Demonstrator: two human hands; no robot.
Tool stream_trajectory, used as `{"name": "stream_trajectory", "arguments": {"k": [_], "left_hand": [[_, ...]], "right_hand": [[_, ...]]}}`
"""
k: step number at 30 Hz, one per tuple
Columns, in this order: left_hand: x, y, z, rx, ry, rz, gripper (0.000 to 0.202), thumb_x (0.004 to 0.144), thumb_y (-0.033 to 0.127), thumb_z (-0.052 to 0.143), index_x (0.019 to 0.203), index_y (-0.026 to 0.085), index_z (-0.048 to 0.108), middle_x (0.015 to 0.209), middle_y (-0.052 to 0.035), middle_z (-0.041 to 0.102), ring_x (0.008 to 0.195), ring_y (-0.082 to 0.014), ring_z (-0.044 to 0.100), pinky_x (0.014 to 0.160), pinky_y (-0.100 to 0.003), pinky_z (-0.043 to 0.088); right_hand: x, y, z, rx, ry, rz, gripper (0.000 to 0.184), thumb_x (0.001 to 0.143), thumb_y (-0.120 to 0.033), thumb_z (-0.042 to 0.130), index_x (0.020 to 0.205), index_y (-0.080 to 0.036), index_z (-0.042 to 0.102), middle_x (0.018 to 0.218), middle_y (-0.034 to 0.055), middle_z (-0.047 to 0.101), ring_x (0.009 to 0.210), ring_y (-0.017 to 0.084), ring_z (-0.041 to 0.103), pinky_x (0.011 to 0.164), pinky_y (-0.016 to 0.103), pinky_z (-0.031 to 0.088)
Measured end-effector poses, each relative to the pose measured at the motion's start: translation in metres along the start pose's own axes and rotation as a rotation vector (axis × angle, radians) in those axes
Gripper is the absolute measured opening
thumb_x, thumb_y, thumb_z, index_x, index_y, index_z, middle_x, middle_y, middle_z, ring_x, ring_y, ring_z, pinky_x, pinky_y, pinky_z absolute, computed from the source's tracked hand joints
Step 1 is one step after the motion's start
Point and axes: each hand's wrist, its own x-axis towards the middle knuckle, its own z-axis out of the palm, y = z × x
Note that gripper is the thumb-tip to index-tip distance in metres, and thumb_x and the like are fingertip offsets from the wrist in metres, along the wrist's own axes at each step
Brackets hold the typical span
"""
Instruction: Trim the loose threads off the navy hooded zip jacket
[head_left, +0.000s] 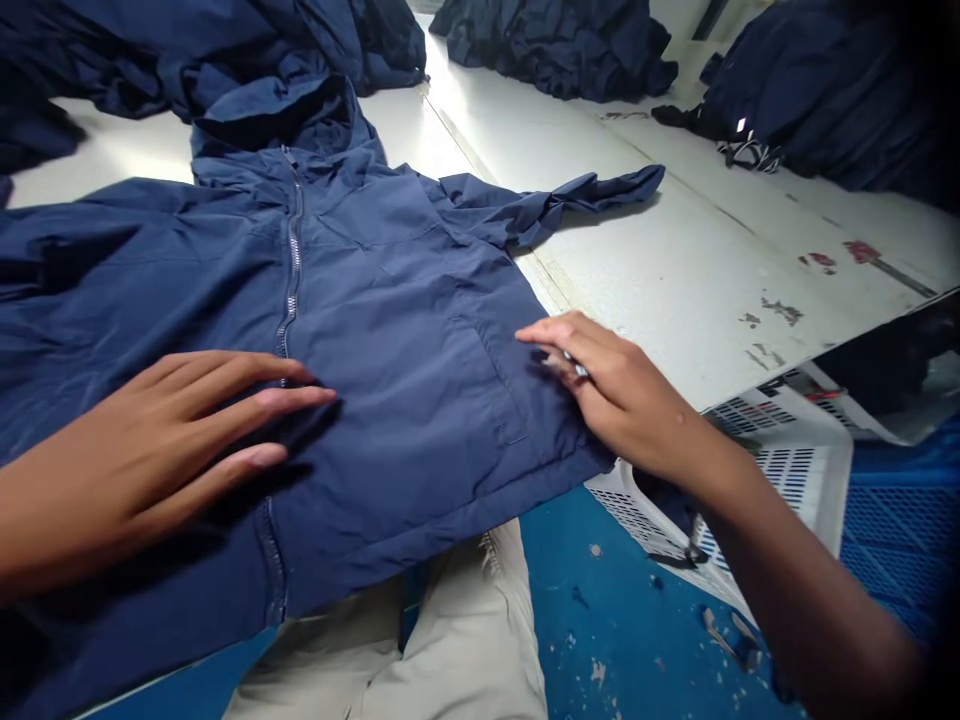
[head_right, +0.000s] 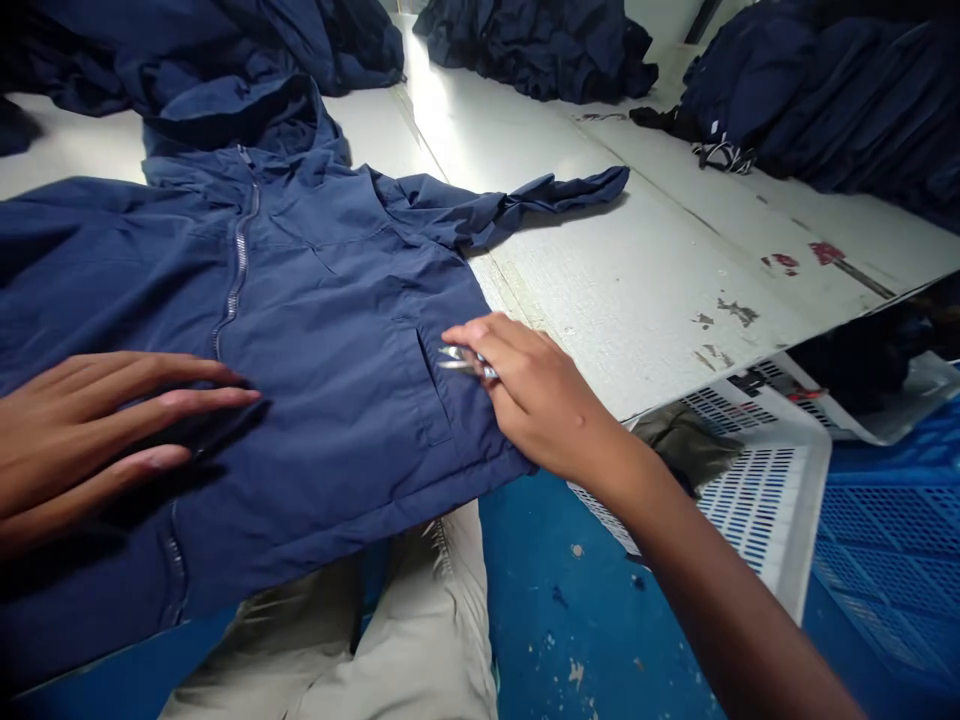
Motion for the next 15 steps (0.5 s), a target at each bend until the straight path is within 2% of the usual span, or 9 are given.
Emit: {"name": "stream_trajectory", "arguments": {"k": [2, 4, 7, 11, 15], "left_hand": [[0.028, 0.014, 0.002, 0.039, -0.052, 0.145, 0.049, 0.106, 0.031, 0.053, 0.153, 0.043, 0.05, 0.155, 0.0025, 0.054, 0.137, -0.0288, 0.053, 0.12, -0.047, 0.032], [0.057, 0.027, 0.009, 0.082, -0.08, 0.264, 0.051, 0.109, 0.033, 0.049, 0.159, 0.037, 0.044, 0.165, -0.0044, 0.045, 0.146, -0.0299, 0.046, 0.123, -0.05, 0.031], [0.089, 0.037, 0.027, 0.129, -0.093, 0.341, 0.052, 0.109, 0.041, 0.045, 0.161, 0.038, 0.042, 0.169, -0.0091, 0.04, 0.154, -0.0313, 0.04, 0.127, -0.058, 0.029], [0.102, 0.038, 0.043, 0.125, -0.073, 0.29, 0.048, 0.108, 0.041, 0.047, 0.156, 0.044, 0.048, 0.167, -0.011, 0.042, 0.157, -0.0325, 0.036, 0.126, -0.066, 0.029], [0.096, 0.037, 0.044, 0.083, -0.049, 0.303, 0.049, 0.106, 0.035, 0.052, 0.154, 0.042, 0.052, 0.158, -0.0124, 0.051, 0.15, -0.0337, 0.045, 0.123, -0.068, 0.035]], "right_hand": [[0.029, 0.005, -0.001, 0.014, 0.069, -0.049, 0.049, 0.094, 0.0, 0.04, 0.134, -0.019, 0.063, 0.131, 0.01, 0.068, 0.12, 0.023, 0.064, 0.102, 0.041, 0.051], [0.063, 0.012, 0.002, 0.027, 0.094, -0.062, 0.043, 0.096, -0.003, 0.04, 0.129, -0.018, 0.064, 0.122, 0.0086, 0.071, 0.109, 0.022, 0.067, 0.095, 0.036, 0.052], [0.11, 0.024, 0.014, -0.033, 0.029, -0.058, 0.038, 0.098, -0.007, 0.041, 0.124, -0.019, 0.066, 0.106, 0.0066, 0.076, 0.094, 0.021, 0.07, 0.085, 0.033, 0.052], [0.146, 0.042, 0.035, -0.21, -0.009, -0.011, 0.037, 0.099, -0.011, 0.043, 0.125, -0.022, 0.066, 0.112, 0.0075, 0.078, 0.099, 0.024, 0.071, 0.083, 0.032, 0.048], [0.147, 0.052, 0.048, -0.366, -0.071, -0.037, 0.036, 0.097, -0.014, 0.048, 0.126, -0.025, 0.066, 0.114, 0.0054, 0.078, 0.101, 0.027, 0.072, 0.078, 0.033, 0.045]]}}
